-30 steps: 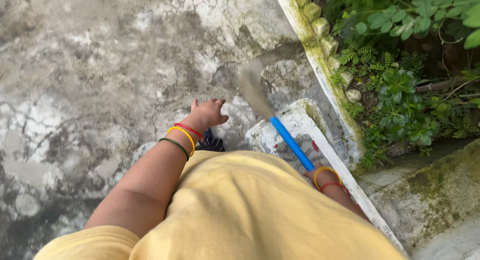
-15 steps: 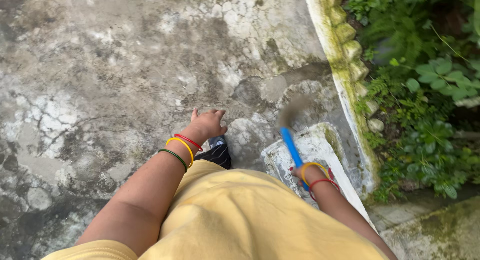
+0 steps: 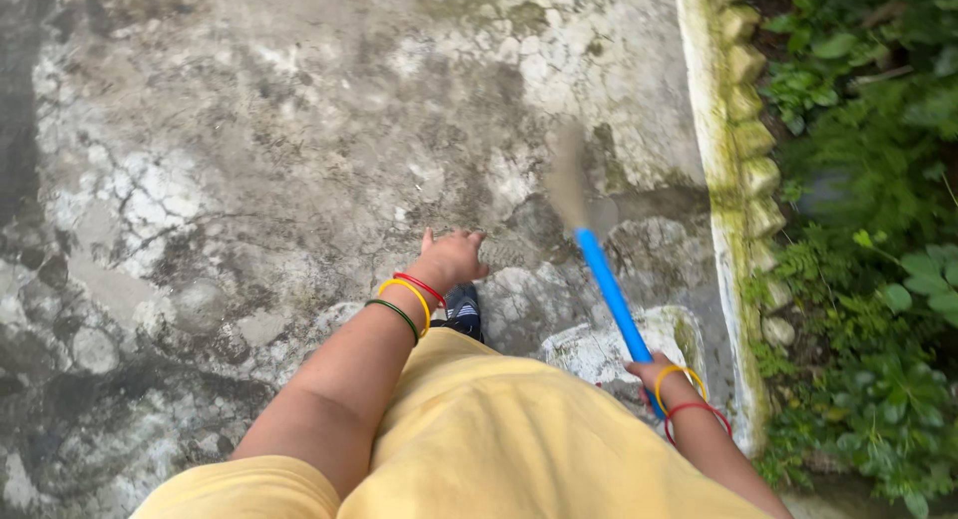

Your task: The person sweeps the concrete floor and a small ledge outside using a short broom held by hand.

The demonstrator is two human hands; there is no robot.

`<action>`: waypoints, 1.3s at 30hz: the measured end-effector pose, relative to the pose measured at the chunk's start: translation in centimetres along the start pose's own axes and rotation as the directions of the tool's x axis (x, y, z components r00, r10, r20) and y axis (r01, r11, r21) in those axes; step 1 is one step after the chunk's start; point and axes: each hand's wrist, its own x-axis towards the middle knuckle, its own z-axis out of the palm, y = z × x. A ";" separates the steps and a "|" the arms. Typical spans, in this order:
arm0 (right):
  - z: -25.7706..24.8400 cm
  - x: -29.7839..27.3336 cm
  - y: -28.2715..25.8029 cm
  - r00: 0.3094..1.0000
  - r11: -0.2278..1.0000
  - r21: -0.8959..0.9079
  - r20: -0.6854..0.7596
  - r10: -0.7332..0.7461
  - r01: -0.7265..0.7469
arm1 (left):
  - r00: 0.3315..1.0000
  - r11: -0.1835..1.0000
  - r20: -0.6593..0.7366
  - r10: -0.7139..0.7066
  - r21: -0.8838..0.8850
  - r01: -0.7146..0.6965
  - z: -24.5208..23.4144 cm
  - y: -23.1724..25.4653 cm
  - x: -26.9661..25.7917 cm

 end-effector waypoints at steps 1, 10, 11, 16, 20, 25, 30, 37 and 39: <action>-0.2 0.1 0.2 0.997 0.992 0.096 0.013 0.077 -0.078 | 1.000 1.000 0.003 -0.007 -0.014 0.007 -0.2 -0.6 -0.2; 3.8 3.2 -11.0 0.977 0.990 -0.034 0.161 0.137 -0.133 | 0.994 0.986 -0.054 -0.099 -0.140 0.090 -0.3 -5.9 -0.6; 4.9 2.5 -12.4 0.982 0.984 -0.135 0.136 0.131 -0.112 | 0.993 0.983 -0.061 -0.104 -0.157 0.093 -0.2 -6.6 -0.8; 5.2 -3.0 -18.2 0.992 0.869 -0.495 0.114 0.048 0.015 | 0.989 0.976 -0.030 -0.142 -0.172 0.135 -0.6 -7.7 -0.5; 0.7 -5.5 -15.7 0.998 0.936 -0.347 0.028 -0.057 0.063 | 0.992 0.979 -0.070 -0.101 -0.186 0.086 -1.5 -6.8 0.5; -4.5 -3.4 -8.2 0.997 0.988 -0.146 -0.069 0.036 -0.045 | 0.996 0.988 -0.065 -0.064 -0.145 0.054 -3.3 -3.7 2.1; -9.0 2.0 -8.0 0.991 0.987 0.090 0.019 0.130 -0.131 | 0.989 0.985 -0.133 -0.059 -0.168 0.036 -4.7 -1.6 3.5; -17.1 7.9 -17.7 0.965 0.984 0.069 0.218 0.146 -0.165 | 0.966 0.946 -0.104 -0.237 -0.252 0.205 -7.6 -0.2 4.5; -16.6 8.4 -20.1 0.983 0.994 -0.096 0.174 0.058 -0.042 | 0.957 0.928 -0.099 -0.272 -0.291 0.234 -8.0 0.8 5.1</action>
